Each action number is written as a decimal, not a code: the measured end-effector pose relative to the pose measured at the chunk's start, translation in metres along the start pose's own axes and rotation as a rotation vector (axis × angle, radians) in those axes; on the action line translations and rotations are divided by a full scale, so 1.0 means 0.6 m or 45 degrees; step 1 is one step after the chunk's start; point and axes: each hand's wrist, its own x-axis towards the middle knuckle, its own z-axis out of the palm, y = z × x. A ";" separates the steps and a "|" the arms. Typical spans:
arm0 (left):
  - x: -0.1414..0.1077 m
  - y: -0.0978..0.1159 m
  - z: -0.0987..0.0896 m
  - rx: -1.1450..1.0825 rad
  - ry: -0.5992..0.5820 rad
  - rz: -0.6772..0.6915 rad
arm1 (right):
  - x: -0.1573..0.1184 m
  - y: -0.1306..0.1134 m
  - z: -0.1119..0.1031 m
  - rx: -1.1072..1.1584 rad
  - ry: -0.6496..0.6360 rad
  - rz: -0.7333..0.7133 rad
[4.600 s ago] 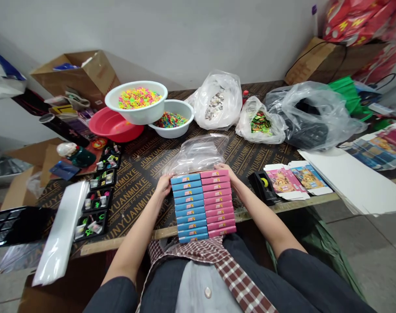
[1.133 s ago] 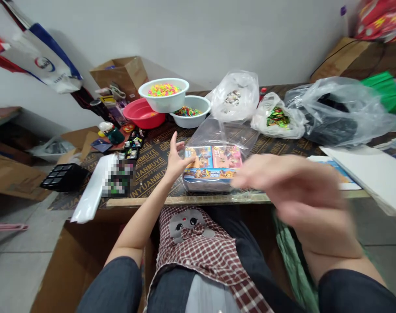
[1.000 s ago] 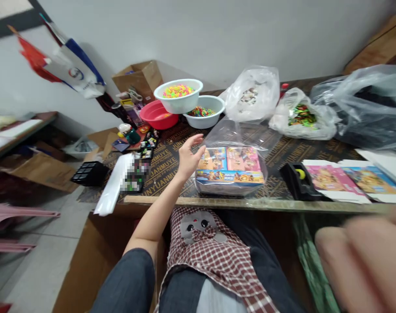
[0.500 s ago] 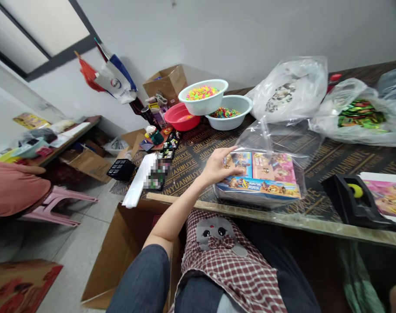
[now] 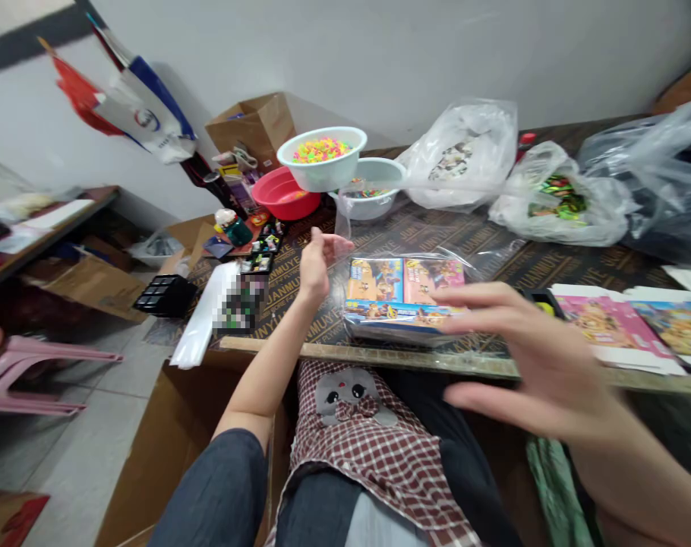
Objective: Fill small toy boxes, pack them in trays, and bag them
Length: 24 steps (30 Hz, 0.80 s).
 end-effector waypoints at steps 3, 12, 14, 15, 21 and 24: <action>-0.002 0.006 -0.009 -0.031 -0.073 0.101 | 0.003 0.030 0.036 -0.217 -0.144 0.027; -0.033 -0.005 0.032 0.315 -0.137 0.264 | -0.018 0.053 0.084 -0.516 -0.384 0.032; -0.033 -0.004 0.036 0.251 -0.033 0.213 | -0.015 0.056 0.073 -0.454 -0.416 0.081; -0.032 -0.001 0.036 0.198 -0.002 0.178 | -0.011 0.059 0.066 -0.398 -0.439 0.113; -0.012 0.023 0.026 -0.101 0.084 0.042 | 0.063 0.077 0.034 0.050 -0.369 0.179; 0.001 0.038 0.020 -0.240 0.167 0.095 | 0.138 0.090 0.052 -0.082 -0.183 -0.021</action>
